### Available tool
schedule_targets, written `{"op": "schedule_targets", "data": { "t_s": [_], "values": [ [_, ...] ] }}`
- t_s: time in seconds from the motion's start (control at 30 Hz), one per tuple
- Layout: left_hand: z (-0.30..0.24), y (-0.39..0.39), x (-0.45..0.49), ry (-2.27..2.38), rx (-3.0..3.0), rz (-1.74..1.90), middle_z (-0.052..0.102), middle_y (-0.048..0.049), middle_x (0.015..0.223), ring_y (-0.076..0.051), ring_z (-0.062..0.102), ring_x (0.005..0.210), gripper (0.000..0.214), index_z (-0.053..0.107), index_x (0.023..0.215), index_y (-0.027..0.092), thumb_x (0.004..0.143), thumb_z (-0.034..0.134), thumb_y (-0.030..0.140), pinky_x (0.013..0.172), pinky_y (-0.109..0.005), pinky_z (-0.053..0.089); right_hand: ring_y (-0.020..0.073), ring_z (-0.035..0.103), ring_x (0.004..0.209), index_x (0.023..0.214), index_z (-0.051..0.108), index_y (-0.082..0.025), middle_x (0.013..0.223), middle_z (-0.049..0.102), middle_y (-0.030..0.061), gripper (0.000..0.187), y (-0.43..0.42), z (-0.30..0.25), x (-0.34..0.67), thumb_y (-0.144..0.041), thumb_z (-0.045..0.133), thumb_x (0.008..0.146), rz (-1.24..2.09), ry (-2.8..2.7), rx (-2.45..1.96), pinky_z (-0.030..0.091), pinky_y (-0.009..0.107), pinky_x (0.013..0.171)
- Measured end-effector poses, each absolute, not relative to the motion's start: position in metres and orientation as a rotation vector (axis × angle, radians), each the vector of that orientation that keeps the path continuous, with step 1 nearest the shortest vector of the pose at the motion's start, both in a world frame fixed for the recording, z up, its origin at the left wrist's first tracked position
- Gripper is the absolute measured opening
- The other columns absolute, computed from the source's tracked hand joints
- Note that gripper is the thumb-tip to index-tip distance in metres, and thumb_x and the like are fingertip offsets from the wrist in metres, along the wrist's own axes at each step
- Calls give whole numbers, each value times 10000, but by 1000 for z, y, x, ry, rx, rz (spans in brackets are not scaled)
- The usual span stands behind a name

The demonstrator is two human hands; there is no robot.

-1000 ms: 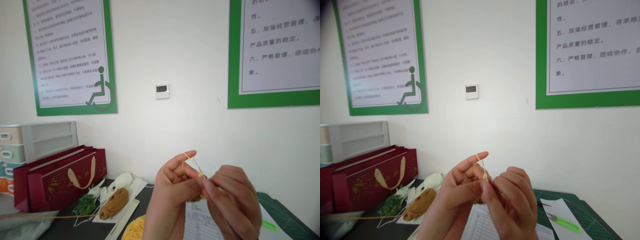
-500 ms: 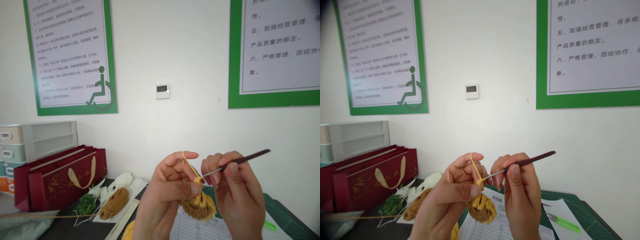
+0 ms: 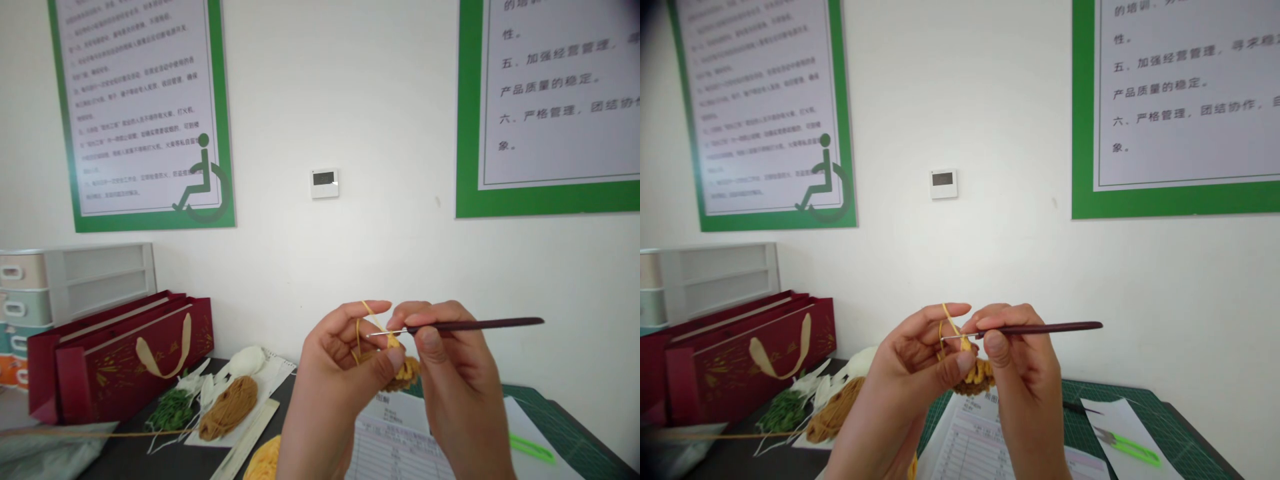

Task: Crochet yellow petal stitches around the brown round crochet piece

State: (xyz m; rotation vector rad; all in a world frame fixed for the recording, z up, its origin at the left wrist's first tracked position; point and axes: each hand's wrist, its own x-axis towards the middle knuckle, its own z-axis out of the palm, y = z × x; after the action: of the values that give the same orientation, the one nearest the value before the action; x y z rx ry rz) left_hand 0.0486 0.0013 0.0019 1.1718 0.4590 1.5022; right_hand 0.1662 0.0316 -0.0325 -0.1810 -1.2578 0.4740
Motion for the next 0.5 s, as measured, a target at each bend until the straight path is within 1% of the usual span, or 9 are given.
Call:
{"op": "schedule_targets", "data": {
  "t_s": [0.1,0.23,0.33,0.5],
  "values": [
    [2,2,48,506,1191,1543,643,28,691,-72,555,624,391,800,1022,183,656,915,108,616,-177,450,151,676,919,984,679,-261,921,694,13,109,33,-32,167,-247,576,1014,461,-1281,-206,540,280,832],
    [2,3,46,529,1225,1527,644,17,715,-96,583,665,399,791,1062,192,684,891,109,652,-201,471,156,688,871,980,668,-258,899,699,13,108,34,-33,166,-282,570,1019,518,-1285,-198,528,288,782],
    [2,4,45,510,1232,1514,645,23,704,-88,578,642,401,784,1067,180,688,891,108,622,-195,471,174,686,857,984,646,-262,896,702,19,113,34,-34,166,-334,567,1020,599,-1257,-197,511,306,750],
    [3,5,42,492,1204,1487,685,15,737,-110,625,631,402,772,1047,160,671,897,90,607,-234,524,182,649,840,969,628,-267,858,697,11,115,36,-33,173,-376,605,995,599,-1187,-251,481,329,765]
  ]
}}
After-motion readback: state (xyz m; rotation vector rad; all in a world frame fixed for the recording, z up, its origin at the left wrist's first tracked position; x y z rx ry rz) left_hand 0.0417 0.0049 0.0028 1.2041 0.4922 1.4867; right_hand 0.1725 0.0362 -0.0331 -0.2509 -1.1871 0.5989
